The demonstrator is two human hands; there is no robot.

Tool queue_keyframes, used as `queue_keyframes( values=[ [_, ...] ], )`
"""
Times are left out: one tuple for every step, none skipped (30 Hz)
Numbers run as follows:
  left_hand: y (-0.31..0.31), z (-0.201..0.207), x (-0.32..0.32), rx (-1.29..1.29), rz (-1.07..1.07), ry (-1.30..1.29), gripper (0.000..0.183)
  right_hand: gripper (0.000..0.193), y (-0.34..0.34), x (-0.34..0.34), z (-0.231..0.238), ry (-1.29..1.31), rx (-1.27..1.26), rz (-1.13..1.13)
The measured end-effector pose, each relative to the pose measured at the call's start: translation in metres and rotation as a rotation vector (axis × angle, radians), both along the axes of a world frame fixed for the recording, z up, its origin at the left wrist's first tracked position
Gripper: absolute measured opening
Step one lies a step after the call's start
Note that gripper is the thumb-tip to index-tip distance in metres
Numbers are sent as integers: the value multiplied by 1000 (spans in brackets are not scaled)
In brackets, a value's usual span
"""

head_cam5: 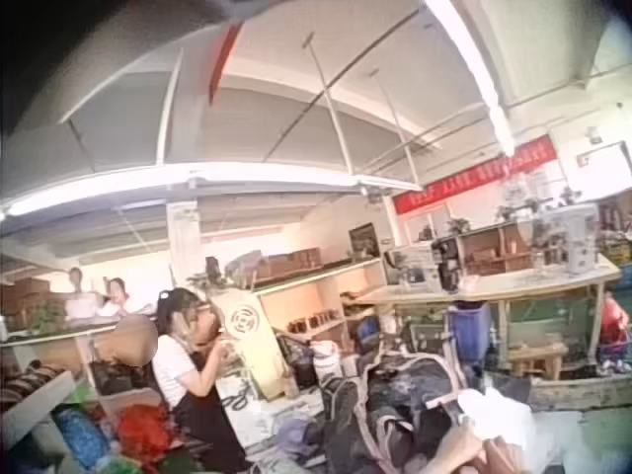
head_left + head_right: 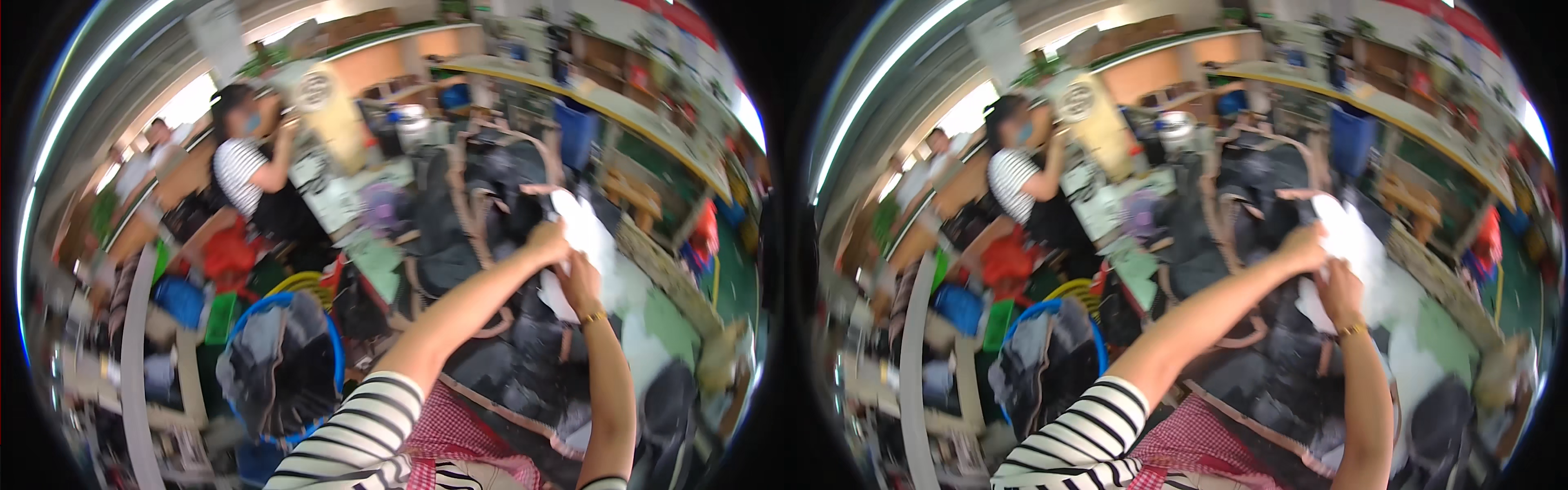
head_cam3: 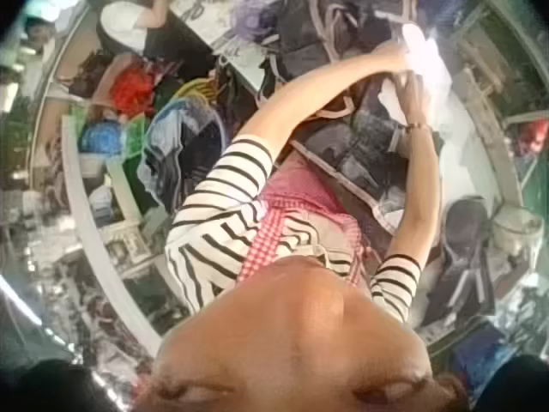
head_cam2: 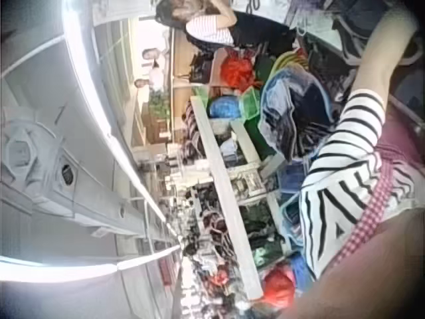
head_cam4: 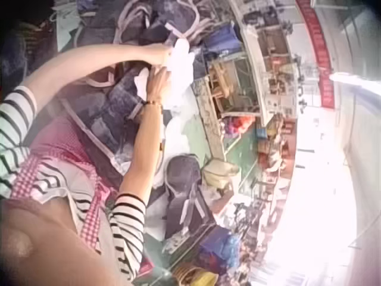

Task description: The person assembles shoe components by hand, inserting white foam insoles into black shoe uppers and attaching grey fabric pieces. They handle the parts one at a time, folding and fitting them together on a workbench in a factory setting.

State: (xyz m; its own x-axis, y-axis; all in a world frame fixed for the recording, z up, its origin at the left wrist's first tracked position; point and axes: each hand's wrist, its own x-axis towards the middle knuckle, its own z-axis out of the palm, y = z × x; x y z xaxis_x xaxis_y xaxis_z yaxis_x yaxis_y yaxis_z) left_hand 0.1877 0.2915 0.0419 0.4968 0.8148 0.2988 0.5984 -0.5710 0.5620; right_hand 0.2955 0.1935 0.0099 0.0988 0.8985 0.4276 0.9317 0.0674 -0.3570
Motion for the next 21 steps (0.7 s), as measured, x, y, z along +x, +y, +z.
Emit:
queue_keyframes(
  values=[
    [11,-13,-5,-10,-20,-79,45,27,1,-11,7,32,-28,-27],
    [-1,-6,3,-61,-14,-49,49,22,4,4,-8,97,76,-5],
    [-16,6,4,-43,-77,29,49,20,13,26,-29,125,236,0],
    [-26,10,-2,-32,-133,116,49,22,18,38,-31,500,2,-53],
    [-28,-2,-10,-13,-95,168,45,22,20,45,-25,781,-120,-76],
    [-29,-13,-8,5,-79,218,42,22,23,66,-29,945,-67,-217],
    [-27,-18,-11,77,-132,292,37,20,17,79,-17,1053,-60,-284],
    [-27,-21,-10,150,-206,370,32,16,9,100,-16,1214,48,-329],
    [-33,-17,-4,173,-202,388,24,14,-10,123,-3,1121,57,-296],
    [-33,-20,0,181,-200,393,24,15,-25,139,3,1181,80,-201],
    [-29,-27,0,180,-188,406,24,17,-45,127,23,1124,72,-173],
    [-26,-29,6,195,-197,411,24,21,-60,158,17,1046,118,-165],
    [-24,-34,7,221,-197,475,27,25,-76,164,27,1034,210,-77],
    [-29,-36,1,277,-234,397,27,28,-105,176,36,1015,293,-18],
    [-27,-43,-8,317,-253,351,29,32,-131,156,65,1189,322,21],
    [-44,-36,-14,506,-311,150,30,35,-170,143,85,1344,379,5],
    [-57,-21,-26,524,-418,24,36,39,-197,177,71,1571,367,80],
    [-79,-11,-41,578,-532,-176,44,41,-229,173,67,1532,268,301],
    [-109,-1,-64,503,-630,-296,54,41,-246,161,58,1417,293,28],
    [-143,9,-93,267,-725,-161,61,40,-266,137,47,1246,265,-114],
    [-177,15,-122,265,-731,-124,65,44,-278,98,60,1198,181,-17]
  ],
)
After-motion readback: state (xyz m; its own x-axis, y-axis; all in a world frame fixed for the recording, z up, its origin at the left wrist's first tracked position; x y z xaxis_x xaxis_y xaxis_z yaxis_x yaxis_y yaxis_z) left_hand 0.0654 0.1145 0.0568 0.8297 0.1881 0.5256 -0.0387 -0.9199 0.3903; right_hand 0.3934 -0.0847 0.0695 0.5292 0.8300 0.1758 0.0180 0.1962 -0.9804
